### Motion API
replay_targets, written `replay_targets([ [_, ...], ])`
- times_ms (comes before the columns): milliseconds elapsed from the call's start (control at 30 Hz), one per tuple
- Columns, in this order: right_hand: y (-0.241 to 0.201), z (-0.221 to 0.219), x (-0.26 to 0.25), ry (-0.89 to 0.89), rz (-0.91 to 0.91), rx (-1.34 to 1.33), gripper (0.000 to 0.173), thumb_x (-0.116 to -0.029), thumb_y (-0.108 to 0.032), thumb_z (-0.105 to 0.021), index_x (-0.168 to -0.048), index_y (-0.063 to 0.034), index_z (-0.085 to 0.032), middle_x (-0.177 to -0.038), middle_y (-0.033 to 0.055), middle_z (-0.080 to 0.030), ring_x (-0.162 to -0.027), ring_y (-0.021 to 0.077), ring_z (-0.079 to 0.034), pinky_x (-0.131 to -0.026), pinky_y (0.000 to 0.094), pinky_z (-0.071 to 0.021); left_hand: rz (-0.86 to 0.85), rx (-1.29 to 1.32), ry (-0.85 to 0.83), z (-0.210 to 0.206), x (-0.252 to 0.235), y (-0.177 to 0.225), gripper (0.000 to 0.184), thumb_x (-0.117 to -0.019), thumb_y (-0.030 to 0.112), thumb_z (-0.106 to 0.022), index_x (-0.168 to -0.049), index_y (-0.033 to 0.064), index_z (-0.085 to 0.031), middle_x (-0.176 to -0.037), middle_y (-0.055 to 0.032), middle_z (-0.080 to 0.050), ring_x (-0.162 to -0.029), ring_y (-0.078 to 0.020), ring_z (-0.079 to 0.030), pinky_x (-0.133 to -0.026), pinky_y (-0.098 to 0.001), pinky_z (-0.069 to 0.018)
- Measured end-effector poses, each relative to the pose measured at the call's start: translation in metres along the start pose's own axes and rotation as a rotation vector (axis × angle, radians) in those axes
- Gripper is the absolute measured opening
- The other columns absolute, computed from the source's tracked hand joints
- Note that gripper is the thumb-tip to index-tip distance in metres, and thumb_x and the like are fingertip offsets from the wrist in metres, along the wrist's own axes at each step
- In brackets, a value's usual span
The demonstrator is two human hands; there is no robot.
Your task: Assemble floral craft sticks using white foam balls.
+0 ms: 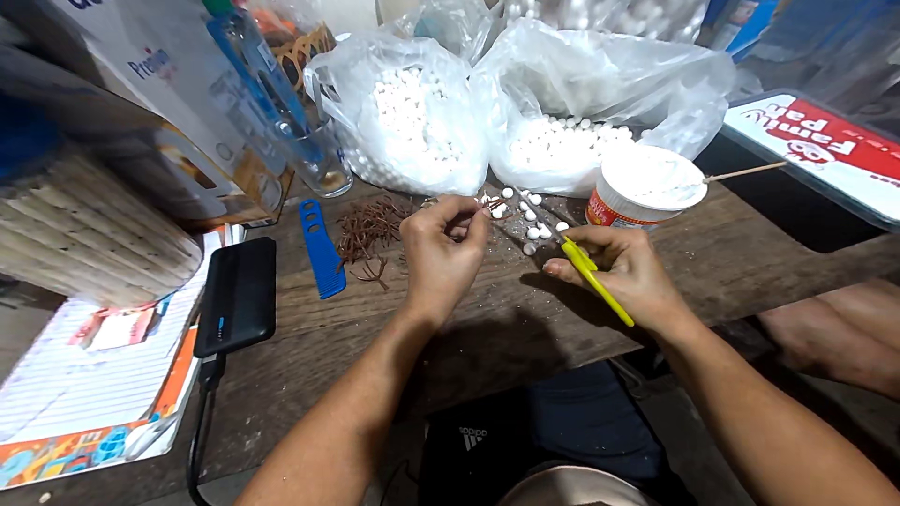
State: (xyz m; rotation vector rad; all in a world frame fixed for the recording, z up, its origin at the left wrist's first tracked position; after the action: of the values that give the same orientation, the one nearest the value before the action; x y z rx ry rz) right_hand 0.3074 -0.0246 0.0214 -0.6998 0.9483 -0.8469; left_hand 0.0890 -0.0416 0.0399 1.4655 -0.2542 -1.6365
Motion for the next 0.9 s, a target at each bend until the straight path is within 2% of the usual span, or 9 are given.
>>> replay_targets([
  [100, -0.003, 0.008, 0.001, -0.041, -0.057, 0.209, 0.036, -0.0832, -0.03, -0.08, -0.108, -0.0056, -0.071, -0.074, -0.0038, -0.063, -0.061, -0.0011, -0.055, -0.056, 0.0174, -0.0463, 0.036, 0.011, -0.045, 0.004, 0.0, 0.004, 0.002, -0.0932, -0.001, -0.067, -0.094, -0.0018, -0.068, -0.083, -0.0033, -0.068, -0.065, 0.0036, -0.061, -0.06, -0.011, -0.0509],
  [200, -0.011, 0.008, 0.009, -0.09, 0.003, 0.465, 0.051, -0.0842, -0.025, -0.072, -0.131, -0.0057, -0.066, -0.085, 0.0084, -0.07, -0.069, 0.0202, -0.064, -0.063, 0.0428, -0.0531, 0.029, 0.02, -0.046, 0.003, 0.0, 0.002, 0.003, -0.0935, -0.001, -0.067, -0.096, -0.002, -0.068, -0.085, -0.0038, -0.068, -0.068, 0.0029, -0.062, -0.062, -0.0118, -0.052],
  [333, -0.012, -0.002, 0.02, -0.097, 0.167, 0.641, 0.046, -0.0881, -0.022, -0.069, -0.13, -0.0035, -0.066, -0.088, 0.0159, -0.072, -0.076, 0.0381, -0.07, -0.065, 0.0569, -0.0554, -0.023, 0.009, -0.036, 0.001, -0.001, -0.002, 0.004, -0.0925, -0.002, -0.067, -0.095, -0.0036, -0.07, -0.098, -0.0093, -0.068, -0.081, -0.0021, -0.065, -0.071, -0.0147, -0.0541],
  [467, -0.013, 0.011, 0.028, -0.002, 0.239, 0.579, 0.037, -0.0927, -0.034, -0.064, -0.114, -0.0058, -0.075, -0.097, 0.0107, -0.076, -0.088, 0.0265, -0.073, -0.075, 0.0461, -0.0591, -0.082, -0.035, -0.024, -0.003, 0.0, -0.003, 0.005, -0.0921, -0.002, -0.067, -0.092, -0.0042, -0.072, -0.102, -0.0126, -0.069, -0.088, -0.0057, -0.065, -0.076, -0.0173, -0.0532],
  [567, -0.004, 0.044, 0.028, 0.186, 0.179, 0.223, 0.015, -0.0907, -0.027, -0.071, -0.088, -0.0123, -0.072, -0.079, -0.0105, -0.067, -0.069, -0.0052, -0.061, -0.065, 0.0147, -0.0527, -0.122, -0.035, -0.01, -0.004, 0.0, -0.003, 0.005, -0.0917, -0.003, -0.067, -0.092, -0.0054, -0.071, -0.101, -0.0134, -0.069, -0.089, -0.0071, -0.065, -0.08, -0.0183, -0.0536],
  [667, 0.018, 0.078, 0.019, 0.42, 0.006, -0.048, 0.023, -0.0898, -0.013, -0.072, -0.073, -0.0233, -0.06, -0.06, -0.0178, -0.056, -0.049, -0.0056, -0.05, -0.048, 0.0126, -0.0445, -0.105, -0.042, -0.024, -0.004, 0.0, -0.003, 0.006, -0.0924, -0.001, -0.067, -0.093, -0.0046, -0.072, -0.102, -0.0122, -0.069, -0.088, -0.0053, -0.065, -0.079, -0.0172, -0.054],
  [733, 0.027, 0.094, 0.014, 0.55, -0.088, -0.113, 0.021, -0.092, -0.009, -0.069, -0.079, -0.0205, -0.057, -0.058, -0.0151, -0.052, -0.044, -0.0032, -0.046, -0.044, 0.0139, -0.0422, -0.072, -0.033, -0.061, -0.006, -0.002, -0.003, 0.006, -0.0936, 0.001, -0.067, -0.095, -0.0038, -0.072, -0.103, -0.0108, -0.069, -0.087, -0.0031, -0.065, -0.079, -0.0163, -0.0537],
  [833, 0.028, 0.108, 0.008, 0.53, -0.11, -0.066, 0.028, -0.0981, -0.012, -0.064, -0.125, -0.011, -0.057, -0.073, -0.0128, -0.054, -0.051, -0.0039, -0.049, -0.048, 0.0132, -0.0457, -0.052, -0.023, -0.122, -0.012, -0.006, -0.001, 0.007, -0.0937, 0.001, -0.067, -0.094, -0.0039, -0.072, -0.104, -0.0113, -0.07, -0.086, -0.002, -0.065, -0.077, -0.0155, -0.0539],
  [900, 0.026, 0.11, 0.002, 0.485, -0.027, -0.015, 0.028, -0.1024, -0.014, -0.059, -0.129, -0.0064, -0.061, -0.079, -0.0117, -0.06, -0.056, -0.0047, -0.052, -0.051, 0.0125, -0.0468, -0.037, -0.029, -0.156, -0.017, -0.008, 0.002, 0.007, -0.0947, 0.002, -0.066, -0.095, -0.0025, -0.072, -0.099, -0.0095, -0.069, -0.079, -0.0011, -0.064, -0.072, -0.015, -0.0538],
])
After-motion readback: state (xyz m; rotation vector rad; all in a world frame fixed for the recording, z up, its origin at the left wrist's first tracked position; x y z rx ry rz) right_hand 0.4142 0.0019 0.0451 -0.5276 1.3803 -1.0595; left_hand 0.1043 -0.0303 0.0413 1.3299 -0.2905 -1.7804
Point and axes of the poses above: each hand's wrist, its own x-axis away from the middle knuckle, its own z-axis out of the back of the hand, y = z × x, the point moved 1 cm from there along -x, towards the middle knuckle
